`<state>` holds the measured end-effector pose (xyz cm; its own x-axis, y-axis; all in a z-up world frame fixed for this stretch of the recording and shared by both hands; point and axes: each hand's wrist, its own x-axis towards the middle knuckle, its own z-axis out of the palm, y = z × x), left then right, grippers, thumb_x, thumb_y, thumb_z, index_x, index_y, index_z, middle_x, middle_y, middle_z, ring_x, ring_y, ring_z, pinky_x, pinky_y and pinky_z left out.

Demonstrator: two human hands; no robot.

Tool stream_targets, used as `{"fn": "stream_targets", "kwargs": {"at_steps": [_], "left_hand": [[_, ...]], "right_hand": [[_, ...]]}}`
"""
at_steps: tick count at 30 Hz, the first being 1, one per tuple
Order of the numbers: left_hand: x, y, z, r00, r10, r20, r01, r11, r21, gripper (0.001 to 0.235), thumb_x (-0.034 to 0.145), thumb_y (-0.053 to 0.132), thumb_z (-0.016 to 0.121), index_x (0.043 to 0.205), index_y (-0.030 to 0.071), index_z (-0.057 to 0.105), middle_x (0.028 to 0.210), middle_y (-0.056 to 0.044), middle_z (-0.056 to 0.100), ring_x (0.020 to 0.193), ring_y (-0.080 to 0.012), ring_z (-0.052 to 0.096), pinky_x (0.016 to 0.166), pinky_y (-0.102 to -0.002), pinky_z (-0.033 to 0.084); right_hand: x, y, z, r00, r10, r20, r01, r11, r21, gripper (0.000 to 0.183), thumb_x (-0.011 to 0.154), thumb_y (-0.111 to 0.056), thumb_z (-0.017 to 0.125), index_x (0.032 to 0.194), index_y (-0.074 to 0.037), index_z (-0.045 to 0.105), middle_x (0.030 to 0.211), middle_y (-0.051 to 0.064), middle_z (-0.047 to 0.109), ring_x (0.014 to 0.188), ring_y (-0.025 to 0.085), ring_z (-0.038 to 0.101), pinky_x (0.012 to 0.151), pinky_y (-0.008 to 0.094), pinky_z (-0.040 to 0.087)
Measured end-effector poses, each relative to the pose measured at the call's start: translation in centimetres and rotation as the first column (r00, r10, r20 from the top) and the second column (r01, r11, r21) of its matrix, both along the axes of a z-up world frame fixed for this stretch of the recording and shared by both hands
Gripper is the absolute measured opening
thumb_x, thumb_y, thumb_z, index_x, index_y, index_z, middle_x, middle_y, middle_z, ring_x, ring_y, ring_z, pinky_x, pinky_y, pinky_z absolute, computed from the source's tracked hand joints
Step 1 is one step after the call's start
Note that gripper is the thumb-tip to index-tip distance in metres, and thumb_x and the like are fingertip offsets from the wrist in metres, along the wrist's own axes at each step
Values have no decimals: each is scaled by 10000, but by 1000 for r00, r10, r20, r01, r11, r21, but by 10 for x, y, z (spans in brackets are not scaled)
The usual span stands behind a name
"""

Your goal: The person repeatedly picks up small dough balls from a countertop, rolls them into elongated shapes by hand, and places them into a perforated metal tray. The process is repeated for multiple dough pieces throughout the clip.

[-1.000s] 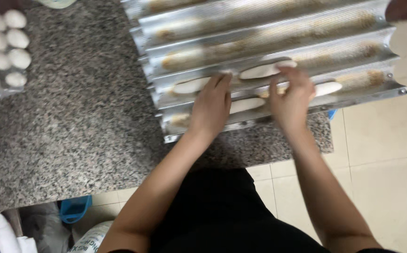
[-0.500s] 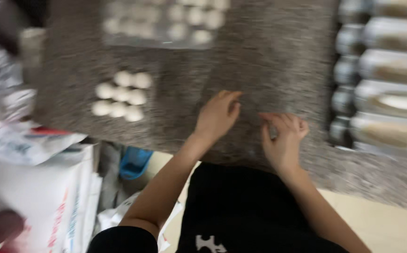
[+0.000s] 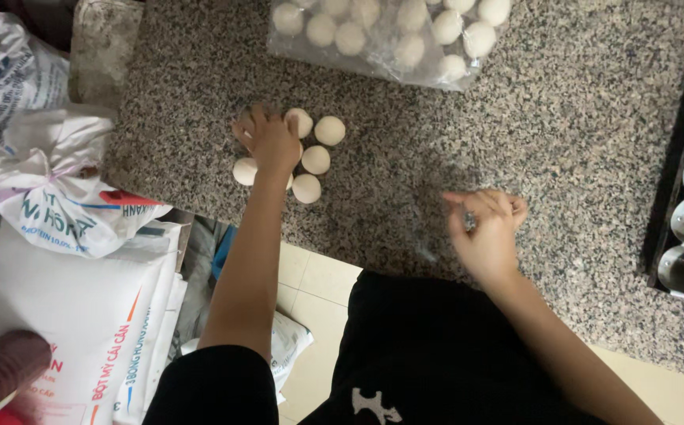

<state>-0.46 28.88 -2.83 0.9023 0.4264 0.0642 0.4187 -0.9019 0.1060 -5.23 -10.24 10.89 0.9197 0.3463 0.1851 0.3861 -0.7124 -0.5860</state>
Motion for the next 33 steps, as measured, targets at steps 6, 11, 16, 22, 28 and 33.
{"fn": "stream_targets", "kwargs": {"at_steps": [6, 11, 16, 22, 28, 33], "left_hand": [[9, -15, 19, 981, 45, -187, -102, 946, -307, 377, 920, 354, 725, 1125, 40, 693, 1463, -177, 432, 1353, -414, 352, 1160, -602, 180], [-25, -52, 46, 944, 118, 307, 69, 843, -533, 311, 981, 210, 763, 1179, 0, 648, 1215, -161, 626, 1096, -324, 609, 945, -443, 475], [-46, -113, 70, 867, 351, 354, 278, 249, -928, 365, 977, 208, 772, 1241, 9, 616, 1155, -83, 688, 1058, -161, 670, 909, -296, 552], [-58, -209, 103, 993, 73, 90, 108, -299, -948, 385, 931, 208, 774, 1248, 21, 657, 1097, -63, 731, 974, -131, 683, 808, -280, 558], [-63, -261, 121, 975, -82, 208, 193, -161, -968, 419, 927, 212, 794, 1255, -4, 648, 1122, -100, 748, 978, -133, 717, 831, -280, 594], [-74, -284, 124, 989, -130, 70, 88, 135, -987, 499, 879, 235, 785, 1284, -6, 622, 1011, -135, 771, 837, -140, 736, 708, -276, 575]], "right_hand": [[-2, 8, 0, 999, -12, -46, 12, 1000, -8, 168, 925, -90, 691, 1053, -148, 783, 993, 13, 750, 1050, 214, 617, 1084, 448, 283], [-7, 2, 0, 997, -26, -77, 27, 1000, 7, 161, 906, -80, 706, 1030, -133, 793, 949, 43, 751, 947, 234, 638, 1029, 451, 364], [-7, 1, -4, 891, -89, -445, 246, 919, 308, 225, 988, -206, 611, 1146, -125, 748, 1105, 50, 737, 998, 159, 711, 777, 332, 597], [13, -9, -12, 527, 123, -841, 669, 551, 500, 602, 1002, -540, 445, 1271, -42, 654, 1149, 24, 744, 1054, 107, 702, 953, 281, 556], [6, -40, -14, 579, 205, -789, 487, 689, 537, 536, 1067, -478, 512, 1126, 14, 718, 948, 40, 733, 819, 102, 627, 727, 264, 508], [-2, -44, -25, 711, 112, -694, 579, 466, 669, 307, 1067, -319, 564, 1005, -38, 670, 859, 24, 703, 740, 81, 622, 667, 245, 529]]}}
